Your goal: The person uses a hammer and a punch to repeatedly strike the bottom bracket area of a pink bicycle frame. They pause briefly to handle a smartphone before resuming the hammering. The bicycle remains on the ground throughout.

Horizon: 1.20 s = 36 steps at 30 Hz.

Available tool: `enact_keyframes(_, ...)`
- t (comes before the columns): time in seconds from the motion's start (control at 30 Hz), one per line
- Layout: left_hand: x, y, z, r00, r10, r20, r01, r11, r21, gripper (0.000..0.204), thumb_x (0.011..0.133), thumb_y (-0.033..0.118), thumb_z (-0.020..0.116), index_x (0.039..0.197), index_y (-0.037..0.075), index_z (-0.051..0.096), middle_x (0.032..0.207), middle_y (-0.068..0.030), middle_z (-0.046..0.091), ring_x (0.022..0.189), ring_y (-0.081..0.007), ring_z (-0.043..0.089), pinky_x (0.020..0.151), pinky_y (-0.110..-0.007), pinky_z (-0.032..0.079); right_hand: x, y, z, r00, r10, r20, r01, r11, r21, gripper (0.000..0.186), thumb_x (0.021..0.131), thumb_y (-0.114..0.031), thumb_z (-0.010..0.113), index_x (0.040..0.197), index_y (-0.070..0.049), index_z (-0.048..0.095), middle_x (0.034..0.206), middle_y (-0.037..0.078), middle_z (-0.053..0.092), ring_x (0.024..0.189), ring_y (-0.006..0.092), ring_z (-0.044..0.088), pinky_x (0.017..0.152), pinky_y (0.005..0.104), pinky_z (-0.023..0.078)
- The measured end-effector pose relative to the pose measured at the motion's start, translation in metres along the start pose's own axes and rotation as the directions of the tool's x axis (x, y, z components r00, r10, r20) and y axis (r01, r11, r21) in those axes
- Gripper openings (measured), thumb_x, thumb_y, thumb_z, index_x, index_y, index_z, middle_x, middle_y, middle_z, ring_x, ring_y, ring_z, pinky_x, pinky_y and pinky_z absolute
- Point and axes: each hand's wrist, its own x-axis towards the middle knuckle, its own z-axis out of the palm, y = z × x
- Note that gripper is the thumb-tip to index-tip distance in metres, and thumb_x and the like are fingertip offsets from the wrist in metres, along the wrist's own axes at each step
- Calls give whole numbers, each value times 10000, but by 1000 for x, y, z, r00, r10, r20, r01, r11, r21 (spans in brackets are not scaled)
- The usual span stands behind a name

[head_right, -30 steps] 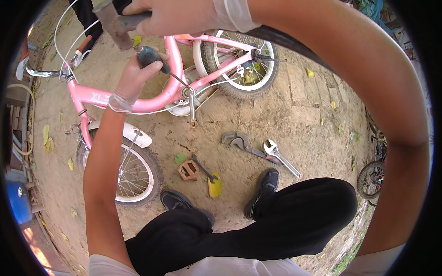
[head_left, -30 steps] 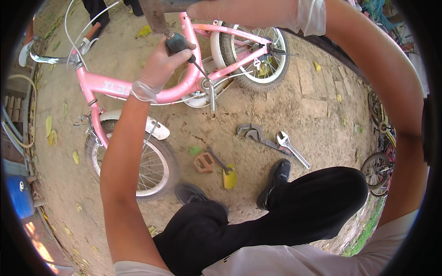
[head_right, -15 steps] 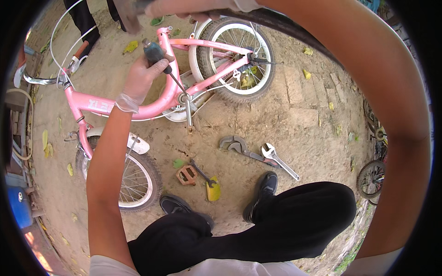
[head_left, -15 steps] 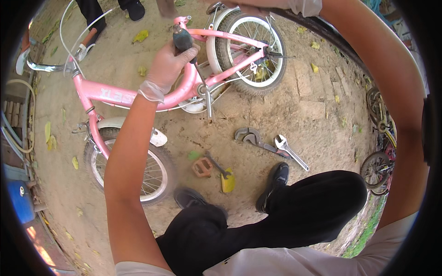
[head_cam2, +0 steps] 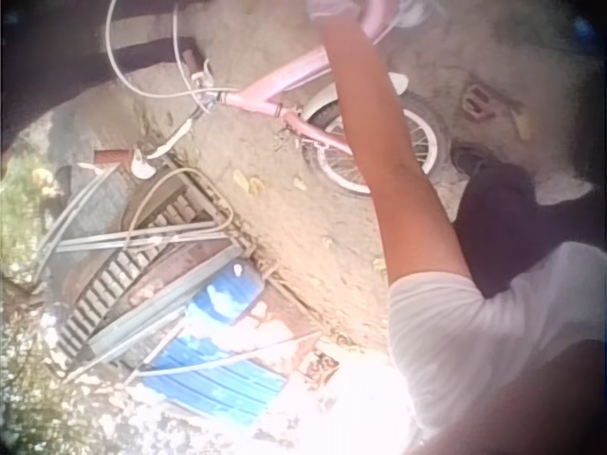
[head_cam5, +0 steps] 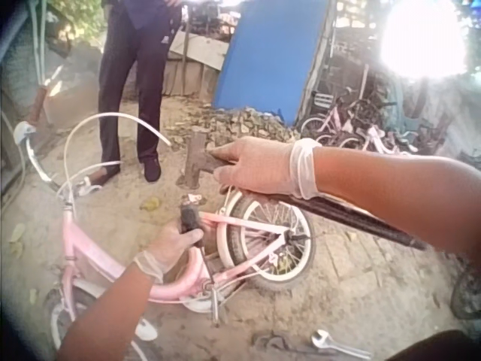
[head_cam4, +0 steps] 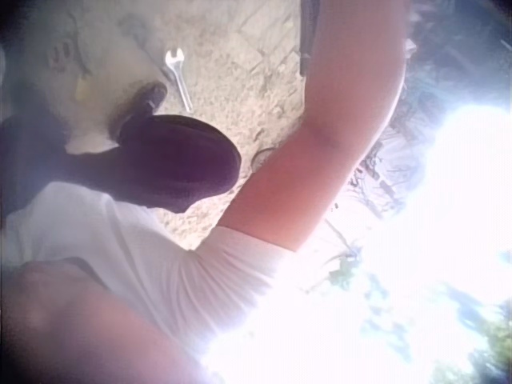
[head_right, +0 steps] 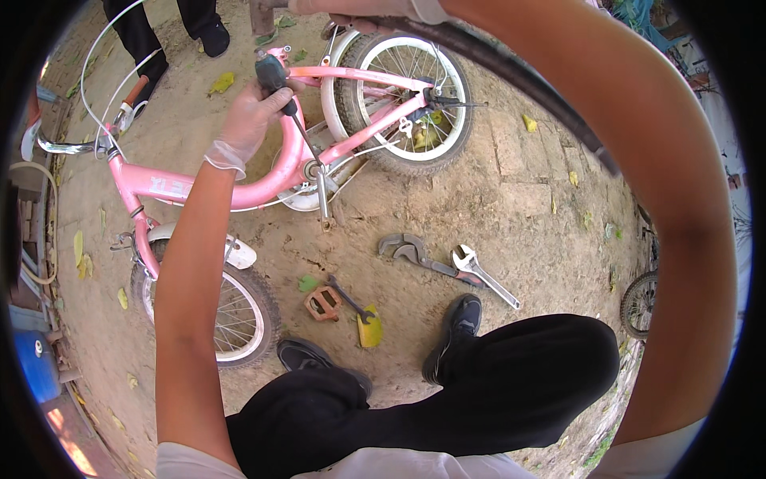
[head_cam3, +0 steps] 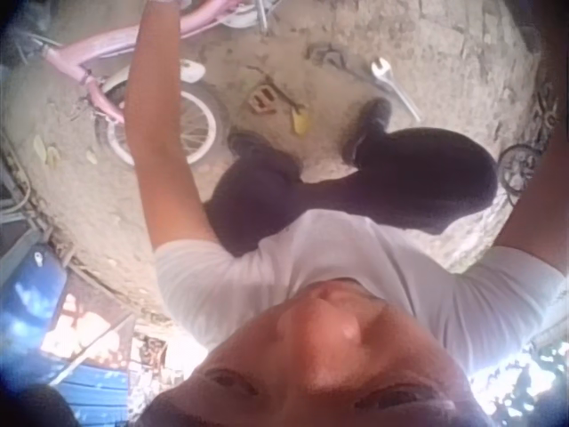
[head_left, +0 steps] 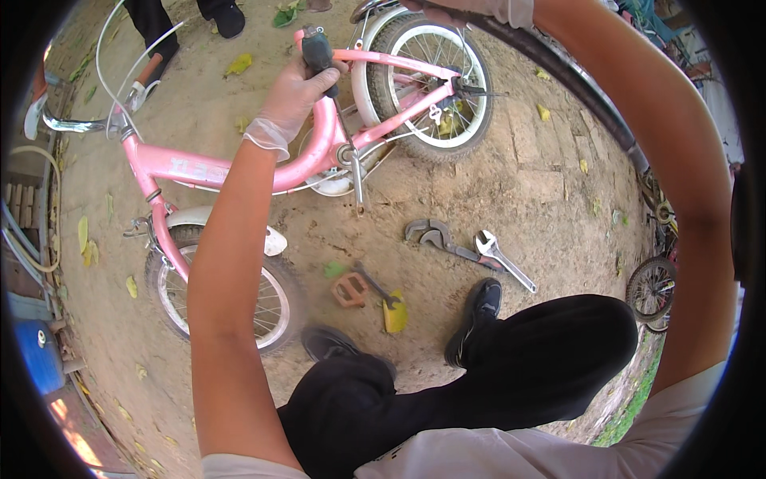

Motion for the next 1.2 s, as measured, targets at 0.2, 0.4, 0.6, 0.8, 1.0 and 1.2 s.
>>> enact_keyframes(0.2,9,-2,9,1000,-1,8,0,1000,21,350,952,174,628,1242,0,539,1124,-66,671,1040,-143,584,914,-301,468,1,15,3,1000,-29,-14,29,999,31,557,925,-260,546,1435,-47,477,625,63,580,454,148,545,449,325,467)
enact_keyframes(0.4,15,-4,21,999,-48,22,48,999,3,320,961,215,626,1218,32,572,1125,-46,665,1056,-131,574,920,-295,464,11,24,-3,999,-24,-39,25,1000,19,560,921,-249,557,1439,-54,475,641,55,600,439,146,544,424,302,467)
enact_keyframes(0.6,22,-5,27,996,-64,65,65,998,-13,300,976,232,608,1207,40,603,1106,-28,658,1048,-132,577,915,-282,463,5,33,-8,999,-30,-23,31,997,74,562,929,-241,547,1455,-65,456,609,43,562,429,137,533,403,298,458)
enact_keyframes(0.8,21,-2,35,981,-179,73,174,983,64,349,974,295,618,1180,14,622,1083,-28,654,1022,-129,583,898,-275,466,4,45,-3,997,11,-74,-21,991,-135,571,937,-286,541,1455,-62,456,614,50,561,450,137,533,422,300,450)
enact_keyframes(1.0,25,-4,44,978,-192,82,186,979,81,398,955,302,637,1215,1,620,1024,-26,644,920,-115,576,793,-268,479,-15,61,-8,1000,22,-13,-21,999,29,589,924,-249,531,1467,-45,432,621,47,561,464,140,539,430,304,454)
enact_keyframes(1.2,33,-13,55,979,-193,71,179,969,168,393,932,232,646,1211,-44,618,1020,-79,671,917,-157,607,834,-288,486,-24,80,-7,995,90,35,-95,978,185,546,951,-253,526,1459,-69,449,625,15,530,460,112,515,424,275,446)
